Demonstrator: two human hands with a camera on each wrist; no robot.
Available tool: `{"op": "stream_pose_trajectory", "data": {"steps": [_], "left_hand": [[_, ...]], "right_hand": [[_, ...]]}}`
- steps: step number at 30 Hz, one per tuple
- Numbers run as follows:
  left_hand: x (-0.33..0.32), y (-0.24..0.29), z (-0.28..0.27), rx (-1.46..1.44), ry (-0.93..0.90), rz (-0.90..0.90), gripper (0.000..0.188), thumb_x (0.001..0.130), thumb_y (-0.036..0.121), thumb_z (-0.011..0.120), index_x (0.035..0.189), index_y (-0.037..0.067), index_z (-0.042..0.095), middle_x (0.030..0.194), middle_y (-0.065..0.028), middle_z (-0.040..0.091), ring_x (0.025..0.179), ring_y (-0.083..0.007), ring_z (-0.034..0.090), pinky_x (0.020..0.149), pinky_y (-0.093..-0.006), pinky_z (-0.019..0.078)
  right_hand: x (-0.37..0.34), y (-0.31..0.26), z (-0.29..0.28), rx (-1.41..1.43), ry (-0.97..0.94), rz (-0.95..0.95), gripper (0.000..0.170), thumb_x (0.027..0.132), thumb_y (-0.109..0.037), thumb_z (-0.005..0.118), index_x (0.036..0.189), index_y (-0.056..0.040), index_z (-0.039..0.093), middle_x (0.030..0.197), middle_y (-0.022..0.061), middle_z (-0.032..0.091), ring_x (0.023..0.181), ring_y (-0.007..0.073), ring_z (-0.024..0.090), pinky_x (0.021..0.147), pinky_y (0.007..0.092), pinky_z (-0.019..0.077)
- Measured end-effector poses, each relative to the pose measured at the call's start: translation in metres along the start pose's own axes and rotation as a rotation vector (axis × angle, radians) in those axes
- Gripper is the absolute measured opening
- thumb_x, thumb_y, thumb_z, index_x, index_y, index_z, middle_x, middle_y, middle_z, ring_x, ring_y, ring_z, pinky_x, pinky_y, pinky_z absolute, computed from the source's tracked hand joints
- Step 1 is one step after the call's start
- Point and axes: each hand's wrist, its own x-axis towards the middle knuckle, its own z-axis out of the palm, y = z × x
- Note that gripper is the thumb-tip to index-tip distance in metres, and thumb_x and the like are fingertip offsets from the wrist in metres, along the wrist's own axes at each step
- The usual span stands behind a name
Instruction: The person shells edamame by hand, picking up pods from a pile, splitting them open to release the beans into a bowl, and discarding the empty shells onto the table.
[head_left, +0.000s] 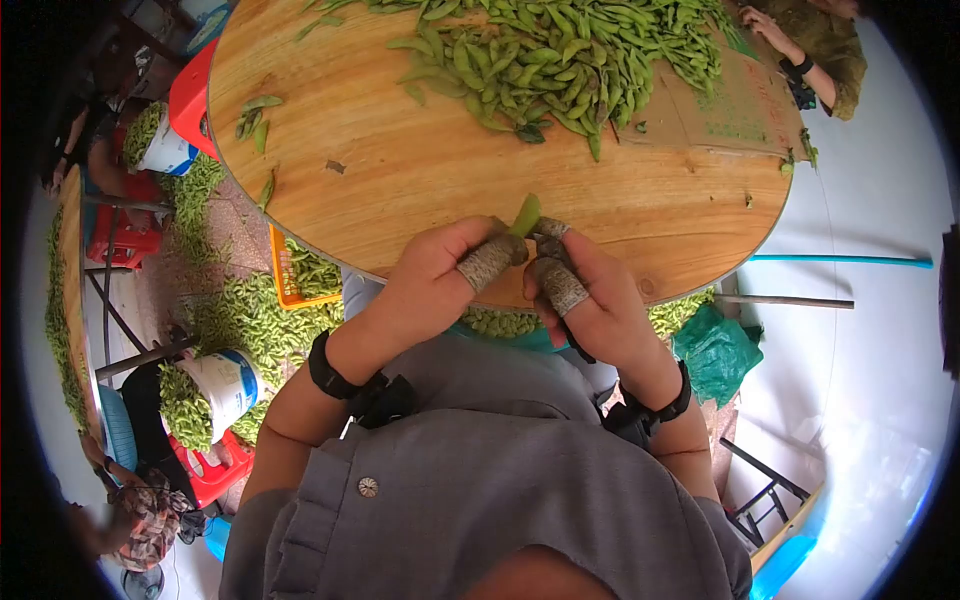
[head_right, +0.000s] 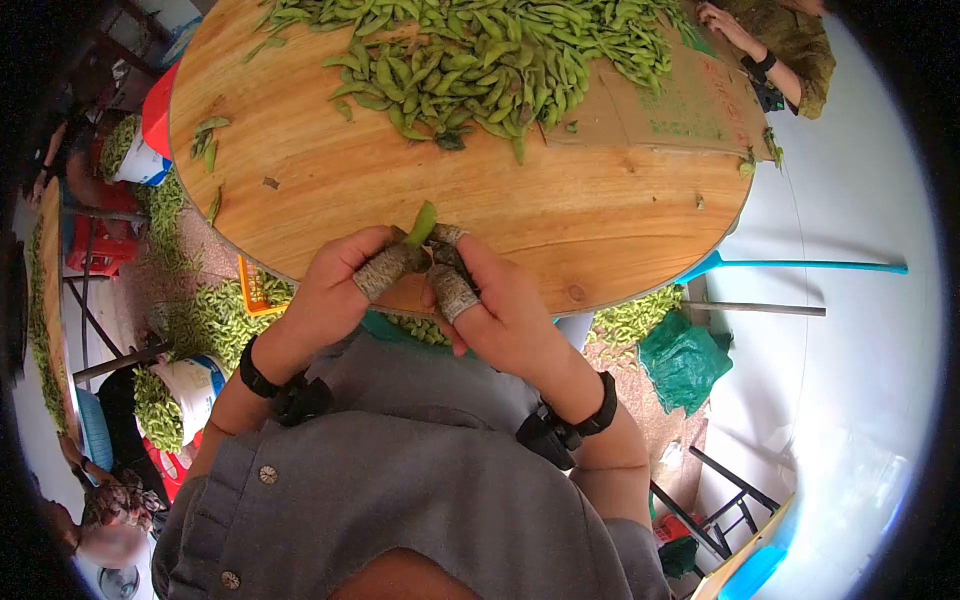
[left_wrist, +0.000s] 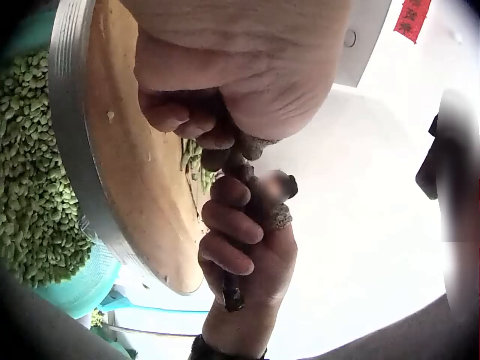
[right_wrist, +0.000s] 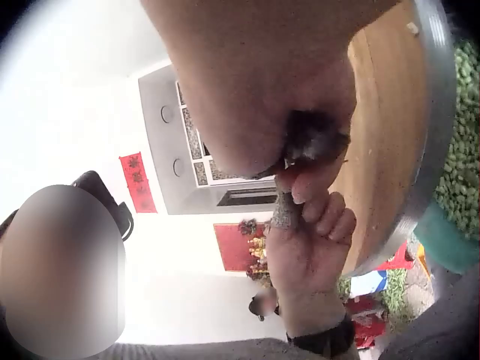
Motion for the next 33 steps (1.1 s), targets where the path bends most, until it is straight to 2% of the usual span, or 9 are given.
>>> {"op": "stream_pose_trajectory", "data": {"steps": [7,13,16,18,19,22,24,28,33], "left_hand": [[-0.001,0.006,-0.006,0.267,-0.178,-0.031,0.014,0.085,0.010,0.058,0.095,0.001,0.061,0.083,-0.0125,0.062,0.079,-0.0211,0.061,0.069,-0.0305,0.0467],[-0.009,-0.007,-0.008,0.848,-0.150,0.254,0.013,0.081,0.013,0.062,0.087,0.002,0.057,0.081,-0.0162,0.062,0.071,-0.0365,0.057,0.062,-0.0348,0.0454],[-0.010,-0.007,-0.019,0.460,-0.281,0.215,0.015,0.081,0.015,0.063,0.088,0.002,0.058,0.080,-0.0165,0.061,0.064,-0.0352,0.057,0.058,-0.0348,0.0447],[-0.014,-0.008,-0.021,-0.322,-0.441,-0.387,0.016,0.080,0.015,0.065,0.087,0.003,0.059,0.076,-0.0166,0.061,0.062,-0.0343,0.058,0.056,-0.0340,0.0448],[-0.012,-0.007,-0.021,-0.321,-0.442,-0.388,0.016,0.080,0.015,0.065,0.087,0.003,0.059,0.076,-0.0166,0.061,0.062,-0.0343,0.058,0.056,-0.0340,0.0448],[-0.007,-0.005,-0.012,-0.151,-0.392,-0.313,0.018,0.079,0.016,0.067,0.088,0.003,0.059,0.076,-0.0167,0.061,0.063,-0.0339,0.058,0.057,-0.0340,0.0448],[-0.007,-0.003,-0.006,0.583,-0.098,0.132,0.017,0.079,0.012,0.065,0.092,0.003,0.059,0.078,-0.0172,0.062,0.064,-0.0345,0.058,0.057,-0.0342,0.0450],[-0.015,-0.008,-0.004,0.978,-0.059,0.418,0.019,0.079,0.009,0.063,0.096,0.003,0.058,0.079,-0.0179,0.061,0.065,-0.0364,0.058,0.059,-0.0348,0.0458],[-0.022,-0.004,-0.006,-0.247,-0.207,-0.324,0.016,0.084,0.007,0.056,0.099,0.003,0.055,0.072,-0.0121,0.058,0.062,-0.0219,0.059,0.059,-0.0315,0.0459]], "right_hand": [[-0.001,0.004,-0.004,0.054,-0.070,0.080,0.024,0.084,0.002,0.041,0.104,-0.0027,0.053,0.068,0.0002,0.052,0.049,0.0067,0.047,0.042,0.0231,0.0358],[0.001,0.010,-0.004,0.170,-0.140,0.199,0.034,0.086,-0.001,0.039,0.117,-0.0068,0.051,0.074,0.0001,0.053,0.048,0.0050,0.041,0.042,0.0200,0.0336],[-0.007,0.006,-0.009,0.674,-0.256,0.390,0.033,0.090,-0.005,0.038,0.121,-0.0084,0.051,0.075,0.0007,0.053,0.048,0.0042,0.038,0.041,0.0185,0.0320],[-0.009,0.015,-0.009,0.802,-0.305,0.412,0.032,0.091,-0.007,0.038,0.120,-0.0085,0.051,0.075,0.0010,0.053,0.048,0.0041,0.037,0.041,0.0181,0.0314],[-0.009,0.016,-0.008,0.925,-0.354,0.430,0.030,0.092,-0.008,0.038,0.119,-0.0086,0.052,0.075,0.0013,0.053,0.048,0.0041,0.036,0.041,0.0177,0.0307],[-0.006,0.008,-0.002,0.538,-0.106,0.358,0.030,0.091,-0.005,0.039,0.118,-0.0073,0.052,0.075,0.0011,0.053,0.048,0.0046,0.039,0.040,0.0182,0.0325],[-0.006,0.017,0.004,0.402,-0.089,0.288,0.030,0.090,-0.004,0.039,0.118,-0.0070,0.051,0.075,0.0013,0.053,0.049,0.0051,0.041,0.039,0.0187,0.0337],[-0.008,0.014,0.005,0.269,-0.043,0.203,0.031,0.088,-0.001,0.039,0.117,-0.0059,0.051,0.076,0.0019,0.054,0.051,0.0065,0.046,0.040,0.0211,0.0375],[-0.017,0.013,-0.002,0.383,-0.093,0.230,0.031,0.087,-0.001,0.042,0.116,-0.0053,0.051,0.075,0.0028,0.056,0.052,0.0092,0.048,0.043,0.0234,0.0404]]}}
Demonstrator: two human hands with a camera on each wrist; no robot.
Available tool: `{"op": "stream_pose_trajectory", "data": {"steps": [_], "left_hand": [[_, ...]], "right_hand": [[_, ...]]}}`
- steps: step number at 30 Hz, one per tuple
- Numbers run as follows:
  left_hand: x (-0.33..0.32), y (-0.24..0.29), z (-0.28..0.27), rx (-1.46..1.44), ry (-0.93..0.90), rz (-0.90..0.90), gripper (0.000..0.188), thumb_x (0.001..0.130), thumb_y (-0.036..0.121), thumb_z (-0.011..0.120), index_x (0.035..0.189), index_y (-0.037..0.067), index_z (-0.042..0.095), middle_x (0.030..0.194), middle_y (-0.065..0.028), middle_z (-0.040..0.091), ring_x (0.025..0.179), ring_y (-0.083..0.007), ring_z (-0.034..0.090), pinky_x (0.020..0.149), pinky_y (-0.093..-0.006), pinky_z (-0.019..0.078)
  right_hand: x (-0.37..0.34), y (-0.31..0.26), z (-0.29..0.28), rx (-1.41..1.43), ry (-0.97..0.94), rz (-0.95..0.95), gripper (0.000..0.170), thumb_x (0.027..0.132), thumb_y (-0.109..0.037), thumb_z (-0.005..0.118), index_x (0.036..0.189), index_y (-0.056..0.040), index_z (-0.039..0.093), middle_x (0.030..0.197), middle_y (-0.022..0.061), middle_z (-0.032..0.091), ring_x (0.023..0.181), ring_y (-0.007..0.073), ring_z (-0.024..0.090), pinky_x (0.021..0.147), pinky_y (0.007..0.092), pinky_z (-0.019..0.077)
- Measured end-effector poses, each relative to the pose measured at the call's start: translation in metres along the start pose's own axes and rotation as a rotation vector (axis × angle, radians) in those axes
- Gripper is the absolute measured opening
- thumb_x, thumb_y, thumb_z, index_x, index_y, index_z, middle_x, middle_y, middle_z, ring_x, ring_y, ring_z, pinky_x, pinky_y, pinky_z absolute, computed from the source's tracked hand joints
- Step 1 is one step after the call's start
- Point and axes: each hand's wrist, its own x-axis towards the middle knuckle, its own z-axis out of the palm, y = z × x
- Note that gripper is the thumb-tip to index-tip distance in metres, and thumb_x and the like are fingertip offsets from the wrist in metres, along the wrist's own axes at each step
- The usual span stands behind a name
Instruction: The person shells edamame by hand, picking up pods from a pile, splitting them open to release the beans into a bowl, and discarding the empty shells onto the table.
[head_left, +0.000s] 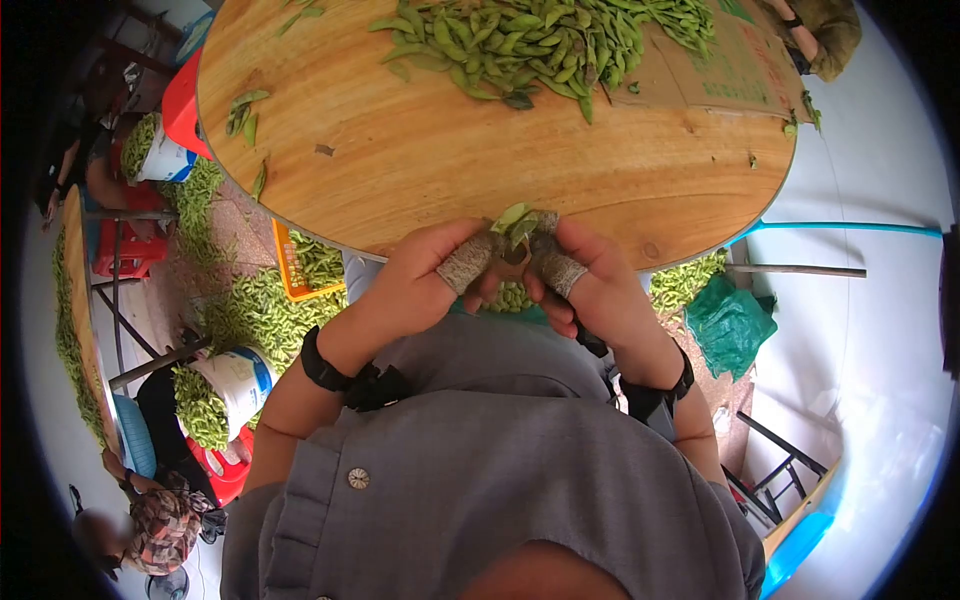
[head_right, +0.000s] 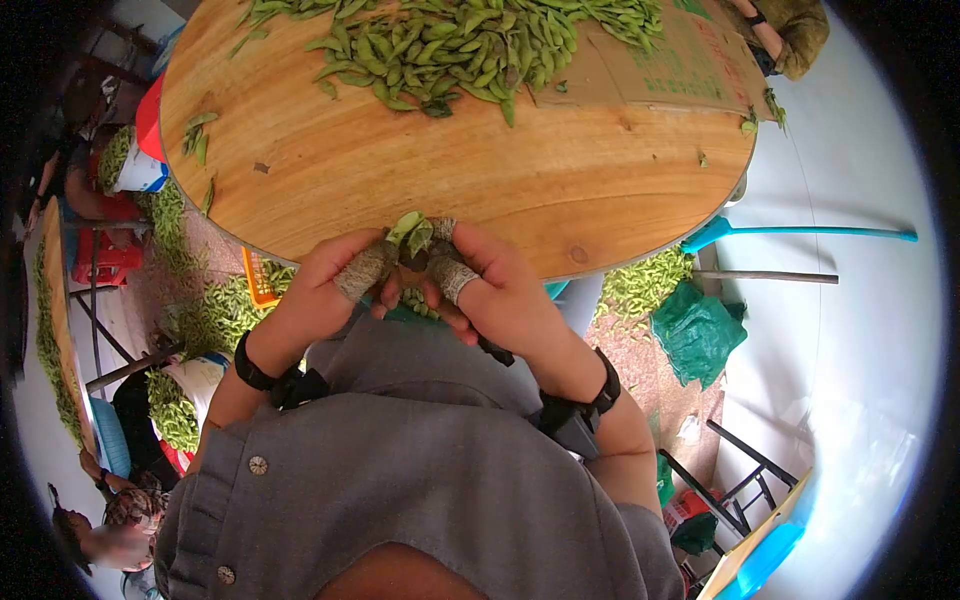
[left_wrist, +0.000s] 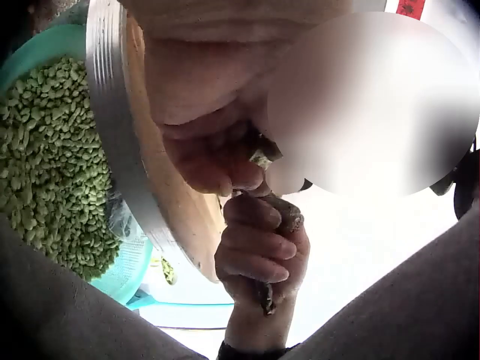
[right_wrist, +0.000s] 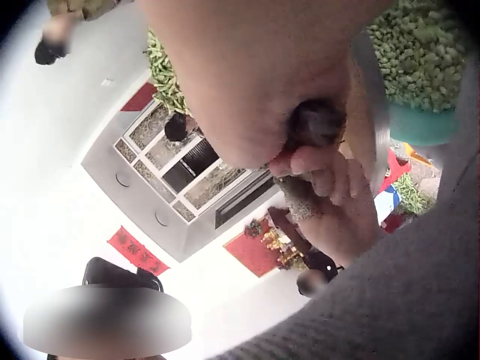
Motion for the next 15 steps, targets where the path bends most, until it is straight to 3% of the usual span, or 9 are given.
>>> {"op": "stream_pose_trajectory", "data": {"steps": [2,4,6,8,10,11,13,15], "left_hand": [[-0.001,0.000,0.002,0.082,0.017,-0.003,0.015,0.085,0.007,0.054,0.100,0.002,0.055,0.072,-0.0108,0.058,0.061,-0.0191,0.057,0.058,-0.0307,0.0454],[0.000,0.000,0.004,0.166,0.029,-0.005,0.015,0.086,0.007,0.053,0.100,0.002,0.055,0.071,-0.0096,0.058,0.060,-0.0162,0.056,0.058,-0.0298,0.0449],[0.001,0.000,0.007,0.424,0.092,0.124,0.013,0.086,0.006,0.053,0.098,0.001,0.054,0.069,-0.0089,0.056,0.061,-0.0169,0.056,0.057,-0.0295,0.0439],[0.001,0.002,0.007,0.497,0.040,0.178,0.011,0.086,0.006,0.053,0.096,0.002,0.054,0.069,-0.0089,0.055,0.061,-0.0169,0.055,0.057,-0.0292,0.0432],[0.001,0.005,0.006,0.568,-0.011,0.232,0.010,0.086,0.006,0.053,0.094,0.002,0.053,0.068,-0.0088,0.054,0.061,-0.0170,0.054,0.057,-0.0290,0.0424],[0.001,0.006,0.004,0.570,-0.088,0.244,0.007,0.086,0.006,0.053,0.093,0.002,0.053,0.067,-0.0073,0.053,0.061,-0.0155,0.053,0.056,-0.0285,0.0415],[0.000,0.005,0.004,0.570,-0.166,0.250,0.006,0.087,0.006,0.052,0.091,0.002,0.053,0.067,-0.0058,0.051,0.061,-0.0140,0.051,0.056,-0.0281,0.0406],[-0.004,0.003,0.006,0.174,-0.212,0.043,0.008,0.091,0.010,0.049,0.089,0.003,0.053,0.066,-0.0014,0.049,0.059,-0.0104,0.046,0.054,-0.0254,0.0375]], "right_hand": [[0.003,0.007,-0.004,-0.099,0.024,0.019,0.031,0.085,-0.001,0.045,0.115,-0.0044,0.051,0.074,0.0049,0.056,0.052,0.0133,0.050,0.045,0.0264,0.0425],[0.011,0.016,-0.007,-0.910,0.462,-0.701,0.027,0.087,-0.009,0.058,0.113,-0.0024,0.057,0.080,0.0023,0.061,0.067,0.0108,0.059,0.060,0.0249,0.0495],[0.006,0.005,-0.006,-1.016,0.421,-0.685,0.026,0.085,-0.009,0.061,0.109,-0.0014,0.059,0.083,0.0022,0.062,0.072,0.0111,0.060,0.065,0.0254,0.0498],[0.009,0.003,-0.009,-1.121,0.376,-0.665,0.025,0.082,-0.009,0.064,0.105,-0.0004,0.062,0.085,0.0022,0.064,0.077,0.0114,0.062,0.071,0.0259,0.0500],[0.021,0.009,-0.019,-0.825,0.196,-0.513,0.022,0.074,-0.010,0.063,0.093,0.0001,0.058,0.072,0.0142,0.060,0.064,0.0289,0.060,0.058,0.0343,0.0467],[0.020,0.008,-0.023,-0.825,0.196,-0.512,0.022,0.074,-0.010,0.063,0.093,0.0001,0.058,0.072,0.0142,0.060,0.064,0.0289,0.060,0.058,0.0343,0.0467],[0.017,0.002,-0.025,-0.799,0.052,-0.249,0.019,0.073,-0.008,0.062,0.091,-0.0004,0.058,0.062,0.0095,0.056,0.058,0.0189,0.059,0.052,0.0315,0.0451],[0.015,-0.003,-0.021,-0.686,0.024,-0.158,0.018,0.074,-0.008,0.060,0.091,-0.0007,0.058,0.061,0.0074,0.055,0.056,0.0147,0.057,0.050,0.0298,0.0442]]}}
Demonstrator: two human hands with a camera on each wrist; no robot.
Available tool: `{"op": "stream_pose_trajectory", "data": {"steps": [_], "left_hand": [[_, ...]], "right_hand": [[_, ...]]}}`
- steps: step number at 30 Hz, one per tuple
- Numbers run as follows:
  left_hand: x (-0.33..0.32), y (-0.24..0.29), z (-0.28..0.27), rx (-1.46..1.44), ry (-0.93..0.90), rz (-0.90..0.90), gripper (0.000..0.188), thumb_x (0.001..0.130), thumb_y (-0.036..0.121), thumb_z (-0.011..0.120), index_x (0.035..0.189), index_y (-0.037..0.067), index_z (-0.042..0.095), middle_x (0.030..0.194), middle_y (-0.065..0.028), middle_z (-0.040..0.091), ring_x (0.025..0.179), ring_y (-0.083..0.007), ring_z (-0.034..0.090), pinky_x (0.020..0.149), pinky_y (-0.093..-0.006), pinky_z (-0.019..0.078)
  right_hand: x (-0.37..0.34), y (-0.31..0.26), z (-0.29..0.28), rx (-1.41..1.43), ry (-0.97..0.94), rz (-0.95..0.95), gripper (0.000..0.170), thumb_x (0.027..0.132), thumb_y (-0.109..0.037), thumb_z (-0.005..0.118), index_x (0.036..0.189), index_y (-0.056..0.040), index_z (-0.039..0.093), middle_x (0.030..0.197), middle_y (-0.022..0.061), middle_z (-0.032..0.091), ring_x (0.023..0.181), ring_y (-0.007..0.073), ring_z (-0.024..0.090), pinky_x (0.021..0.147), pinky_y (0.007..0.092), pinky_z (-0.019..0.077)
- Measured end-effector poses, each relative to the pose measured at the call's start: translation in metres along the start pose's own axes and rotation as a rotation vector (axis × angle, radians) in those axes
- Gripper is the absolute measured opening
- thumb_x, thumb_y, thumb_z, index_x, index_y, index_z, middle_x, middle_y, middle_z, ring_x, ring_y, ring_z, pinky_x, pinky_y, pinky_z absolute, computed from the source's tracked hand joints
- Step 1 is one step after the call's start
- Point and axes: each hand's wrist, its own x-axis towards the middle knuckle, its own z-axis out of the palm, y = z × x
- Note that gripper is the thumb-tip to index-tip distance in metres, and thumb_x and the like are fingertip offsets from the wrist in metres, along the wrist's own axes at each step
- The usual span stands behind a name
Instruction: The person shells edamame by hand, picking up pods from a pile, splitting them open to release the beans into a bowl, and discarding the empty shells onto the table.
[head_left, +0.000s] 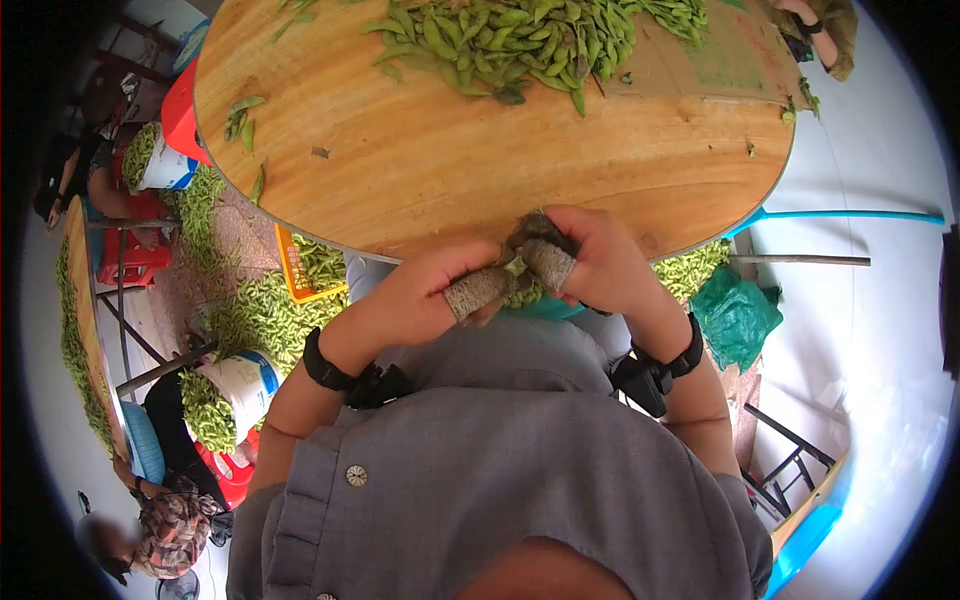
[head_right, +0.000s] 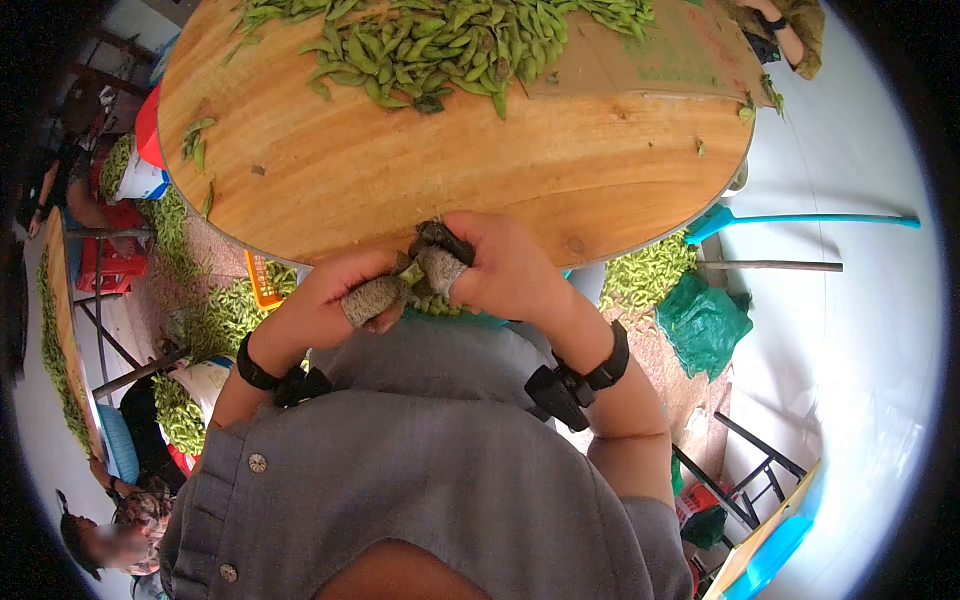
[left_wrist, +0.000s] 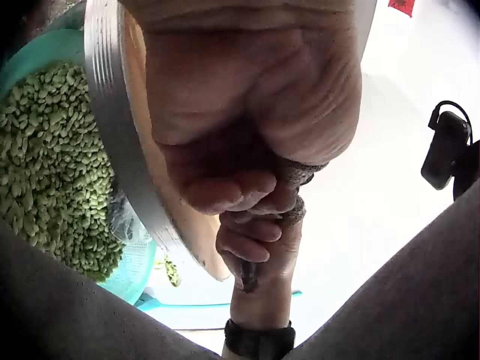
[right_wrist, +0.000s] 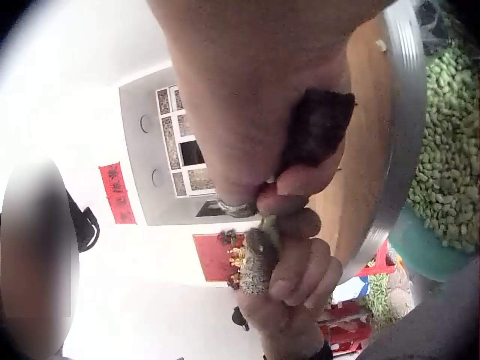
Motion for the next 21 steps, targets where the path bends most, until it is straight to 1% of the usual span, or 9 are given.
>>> {"op": "stream_pose_trajectory", "data": {"steps": [2,5,6,11,13,14,15,17,21], "left_hand": [[0.004,-0.002,0.000,-0.136,0.008,0.001,0.010,0.093,0.012,0.047,0.090,0.004,0.052,0.067,0.0002,0.047,0.060,-0.0090,0.044,0.054,-0.0241,0.0363],[0.012,-0.011,0.000,-0.335,0.043,0.025,0.015,0.097,0.015,0.043,0.093,0.004,0.052,0.067,0.0017,0.046,0.059,-0.0078,0.042,0.054,-0.0226,0.0348],[0.013,-0.014,0.000,-0.403,0.072,0.044,0.017,0.098,0.017,0.042,0.096,0.003,0.052,0.067,0.0016,0.047,0.058,-0.0079,0.041,0.054,-0.0224,0.0346],[0.013,-0.012,-0.007,-0.388,0.218,0.074,0.019,0.098,0.017,0.042,0.102,0.003,0.054,0.067,0.0015,0.047,0.058,-0.0076,0.043,0.054,-0.0226,0.0360],[0.010,-0.009,-0.012,-0.277,0.305,0.048,0.020,0.098,0.017,0.042,0.103,0.003,0.055,0.067,0.0016,0.047,0.058,-0.0075,0.043,0.054,-0.0224,0.0365],[0.010,-0.008,-0.014,-0.214,0.313,0.065,0.019,0.097,0.016,0.043,0.103,0.003,0.055,0.068,0.0016,0.048,0.059,-0.0073,0.044,0.054,-0.0224,0.0372],[0.009,-0.007,-0.016,-0.152,0.320,0.081,0.019,0.097,0.015,0.043,0.103,0.003,0.055,0.068,0.0015,0.048,0.059,-0.0072,0.045,0.054,-0.0224,0.0380],[0.011,-0.005,-0.017,-0.094,0.337,0.073,0.018,0.096,0.014,0.045,0.103,0.002,0.056,0.069,0.0015,0.050,0.060,-0.0071,0.046,0.055,-0.0224,0.0386],[0.017,-0.007,-0.012,-0.002,0.343,0.059,0.014,0.094,0.011,0.048,0.098,0.002,0.058,0.070,0.0008,0.053,0.062,-0.0069,0.050,0.056,-0.0229,0.0408]], "right_hand": [[0.002,0.000,0.002,0.108,-0.044,0.071,0.017,0.075,-0.007,0.058,0.091,-0.0010,0.058,0.060,0.0054,0.055,0.054,0.0105,0.055,0.048,0.0281,0.0433],[0.015,0.010,0.008,0.236,0.079,0.049,0.012,0.081,-0.008,0.053,0.092,-0.0022,0.056,0.061,0.0029,0.054,0.048,0.0093,0.050,0.044,0.0254,0.0409],[0.019,0.012,0.010,0.434,0.082,0.046,0.012,0.084,-0.009,0.050,0.093,-0.0027,0.056,0.060,0.0019,0.052,0.046,0.0090,0.047,0.043,0.0250,0.0393],[0.028,0.011,0.004,0.893,0.237,0.089,0.014,0.090,-0.010,0.044,0.095,-0.0041,0.055,0.059,-0.0005,0.047,0.042,0.0084,0.040,0.040,0.0242,0.0353],[0.014,0.015,-0.007,0.521,0.247,-0.016,0.011,0.088,-0.011,0.048,0.092,-0.0045,0.056,0.061,-0.0008,0.048,0.047,0.0066,0.045,0.040,0.0231,0.0351],[0.002,0.010,-0.013,0.228,0.178,0.023,0.010,0.085,-0.012,0.055,0.088,-0.0034,0.057,0.062,0.0058,0.054,0.053,0.0152,0.054,0.045,0.0283,0.0405],[-0.005,0.016,-0.005,0.229,0.177,0.024,0.010,0.085,-0.012,0.055,0.088,-0.0034,0.057,0.062,0.0058,0.054,0.053,0.0152,0.054,0.045,0.0283,0.0405],[-0.016,0.033,0.009,-0.226,0.224,-0.227,0.014,0.081,-0.014,0.061,0.086,-0.0017,0.058,0.067,0.0150,0.058,0.063,0.0284,0.060,0.053,0.0360,0.0453],[-0.032,0.025,0.016,-0.336,0.136,-0.194,0.020,0.080,-0.018,0.065,0.086,-0.0007,0.058,0.074,0.0208,0.059,0.070,0.0378,0.060,0.061,0.0406,0.0469]]}}
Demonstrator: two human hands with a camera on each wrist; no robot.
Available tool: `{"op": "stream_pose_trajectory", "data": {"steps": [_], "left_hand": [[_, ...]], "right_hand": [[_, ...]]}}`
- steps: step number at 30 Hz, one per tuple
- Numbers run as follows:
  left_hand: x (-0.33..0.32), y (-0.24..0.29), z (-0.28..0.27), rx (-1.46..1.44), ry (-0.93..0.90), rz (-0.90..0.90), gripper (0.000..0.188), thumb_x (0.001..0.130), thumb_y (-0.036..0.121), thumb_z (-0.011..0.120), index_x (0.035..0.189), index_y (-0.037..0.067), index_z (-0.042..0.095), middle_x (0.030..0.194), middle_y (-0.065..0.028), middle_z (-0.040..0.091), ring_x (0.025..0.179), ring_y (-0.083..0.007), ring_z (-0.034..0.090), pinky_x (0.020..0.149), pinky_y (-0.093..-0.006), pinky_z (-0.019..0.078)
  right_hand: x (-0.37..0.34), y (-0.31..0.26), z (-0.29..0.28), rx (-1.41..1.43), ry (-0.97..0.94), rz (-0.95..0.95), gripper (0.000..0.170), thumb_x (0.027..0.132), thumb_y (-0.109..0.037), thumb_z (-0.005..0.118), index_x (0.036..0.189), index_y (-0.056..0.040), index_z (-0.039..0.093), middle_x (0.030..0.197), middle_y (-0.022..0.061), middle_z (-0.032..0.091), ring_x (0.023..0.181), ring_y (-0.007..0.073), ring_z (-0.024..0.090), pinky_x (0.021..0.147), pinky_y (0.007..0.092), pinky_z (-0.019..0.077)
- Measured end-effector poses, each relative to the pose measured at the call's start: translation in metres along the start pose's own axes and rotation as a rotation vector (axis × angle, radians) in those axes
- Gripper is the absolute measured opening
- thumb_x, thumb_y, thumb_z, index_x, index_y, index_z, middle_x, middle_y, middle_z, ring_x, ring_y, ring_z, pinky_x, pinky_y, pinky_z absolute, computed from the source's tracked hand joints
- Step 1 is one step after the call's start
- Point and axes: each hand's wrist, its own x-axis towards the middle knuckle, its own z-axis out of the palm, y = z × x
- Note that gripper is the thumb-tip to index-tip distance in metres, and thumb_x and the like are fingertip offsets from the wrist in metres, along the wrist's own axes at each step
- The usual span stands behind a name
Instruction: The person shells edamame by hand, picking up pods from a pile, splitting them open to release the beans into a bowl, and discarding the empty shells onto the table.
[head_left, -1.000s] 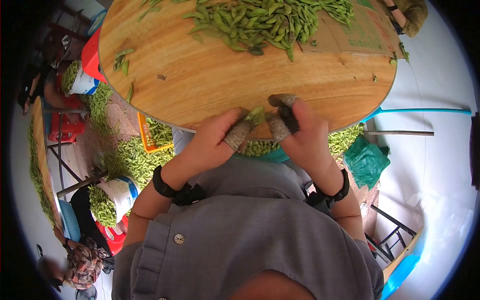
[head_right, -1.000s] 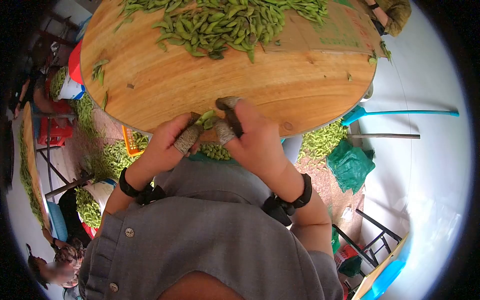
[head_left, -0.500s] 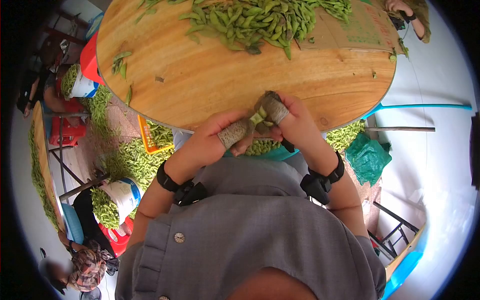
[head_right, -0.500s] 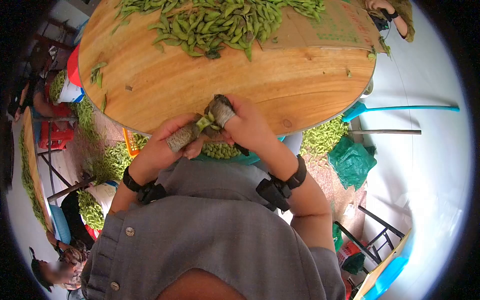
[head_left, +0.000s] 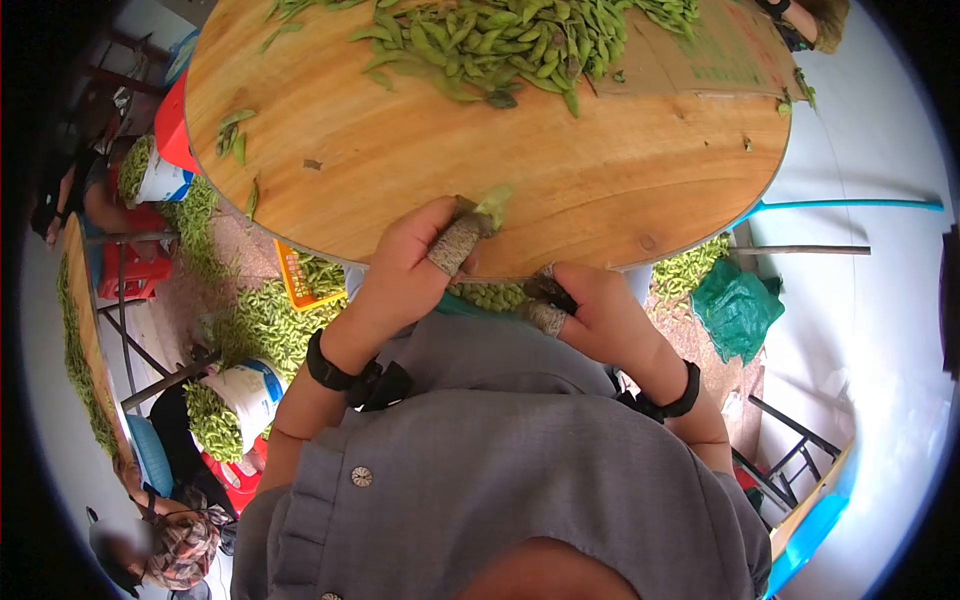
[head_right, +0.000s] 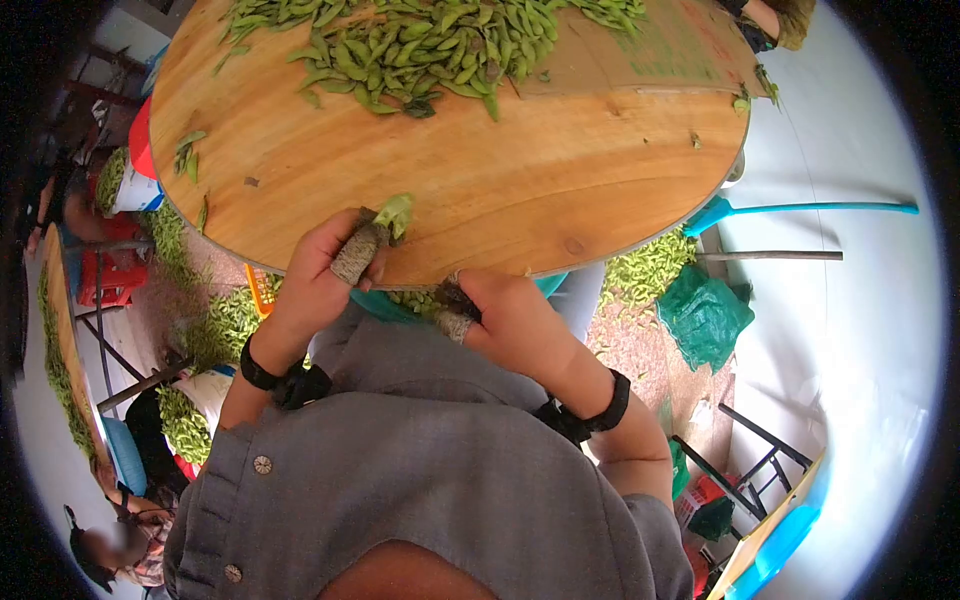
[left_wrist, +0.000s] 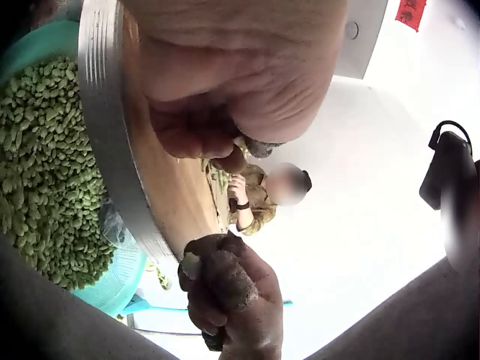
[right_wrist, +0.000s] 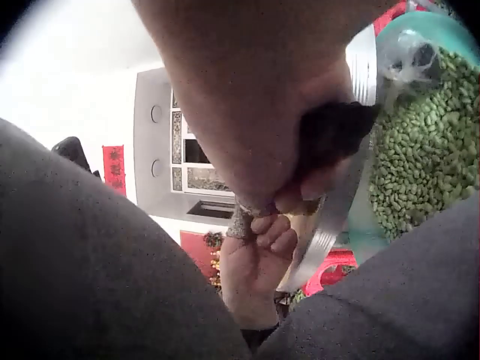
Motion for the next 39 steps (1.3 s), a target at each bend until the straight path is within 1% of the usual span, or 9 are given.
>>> {"op": "stream_pose_trajectory", "data": {"steps": [3,10,12,16,20,22,25,28,39], "left_hand": [[0.000,0.001,0.004,0.191,-0.012,0.048,0.013,0.092,0.011,0.050,0.094,0.001,0.058,0.069,0.0005,0.053,0.062,-0.0073,0.051,0.056,-0.0236,0.0419],[-0.002,0.010,0.018,0.213,0.045,0.074,0.017,0.093,0.016,0.052,0.095,0.001,0.059,0.061,0.0002,0.050,0.053,-0.0099,0.049,0.051,-0.0264,0.0404],[-0.002,0.004,0.009,-0.771,-0.244,-0.091,0.022,0.095,0.022,0.050,0.099,0.003,0.059,0.055,0.0015,0.045,0.046,-0.0093,0.041,0.045,-0.0259,0.0340],[0.001,0.005,0.004,-0.984,-0.445,-0.173,0.022,0.096,0.023,0.048,0.102,0.004,0.059,0.054,0.0022,0.045,0.045,-0.0101,0.040,0.045,-0.0251,0.0321],[0.008,0.007,0.010,-0.075,0.032,-0.029,0.019,0.096,0.018,0.047,0.102,0.004,0.058,0.057,0.0005,0.050,0.049,-0.0118,0.046,0.048,-0.0239,0.0357],[0.010,-0.003,0.011,0.657,0.184,0.557,0.022,0.097,0.022,0.047,0.091,0.003,0.055,0.059,-0.0018,0.050,0.049,-0.0140,0.046,0.047,-0.0229,0.0330],[-0.001,-0.002,0.014,-0.154,0.061,0.045,0.026,0.097,0.026,0.048,0.091,0.003,0.056,0.054,-0.0019,0.046,0.046,-0.0139,0.043,0.045,-0.0249,0.0327],[-0.001,-0.004,0.012,-0.583,-0.060,-0.092,0.030,0.096,0.031,0.048,0.092,0.003,0.056,0.050,-0.0018,0.043,0.043,-0.0137,0.040,0.043,-0.0266,0.0320],[0.002,-0.006,0.012,-0.549,-0.082,-0.080,0.030,0.097,0.032,0.048,0.094,0.004,0.058,0.052,0.0000,0.044,0.043,-0.0101,0.038,0.043,-0.0254,0.0298]], "right_hand": [[0.003,0.000,0.002,0.020,0.254,0.031,0.029,0.081,-0.025,0.070,0.097,-0.0012,0.062,0.072,0.0078,0.063,0.060,0.0151,0.059,0.055,0.0291,0.0467],[0.047,-0.021,-0.016,0.883,0.017,0.277,0.021,0.086,-0.025,0.066,0.090,-0.0044,0.060,0.063,-0.0020,0.053,0.051,0.0083,0.050,0.047,0.0231,0.0417],[0.051,-0.024,-0.015,1.067,-0.031,0.144,0.016,0.088,-0.022,0.064,0.090,-0.0063,0.060,0.060,-0.0010,0.053,0.047,0.0053,0.047,0.044,0.0198,0.0364],[0.054,-0.026,-0.009,1.421,-0.074,0.176,0.015,0.087,-0.019,0.064,0.089,-0.0051,0.060,0.058,-0.0010,0.052,0.046,0.0064,0.047,0.043,0.0214,0.0367],[0.055,-0.022,-0.012,0.943,0.093,0.231,0.013,0.087,-0.016,0.064,0.090,-0.0044,0.059,0.059,-0.0002,0.053,0.046,0.0068,0.048,0.042,0.0219,0.0376],[0.053,-0.020,-0.007,0.897,0.144,0.213,0.012,0.086,-0.015,0.064,0.087,-0.0035,0.060,0.060,0.0001,0.054,0.046,0.0069,0.049,0.042,0.0220,0.0380],[0.053,-0.018,-0.007,0.955,0.082,0.226,0.011,0.085,-0.013,0.065,0.084,-0.0029,0.061,0.060,-0.0008,0.054,0.047,0.0065,0.049,0.042,0.0219,0.0379],[0.053,-0.015,-0.007,0.974,0.051,0.217,0.009,0.084,-0.011,0.065,0.086,-0.0029,0.062,0.062,-0.0017,0.055,0.048,0.0057,0.049,0.043,0.0216,0.0377],[0.055,-0.018,-0.005,0.904,0.051,0.207,0.014,0.085,-0.014,0.064,0.095,-0.0037,0.063,0.066,-0.0026,0.055,0.051,0.0041,0.047,0.044,0.0206,0.0370]]}}
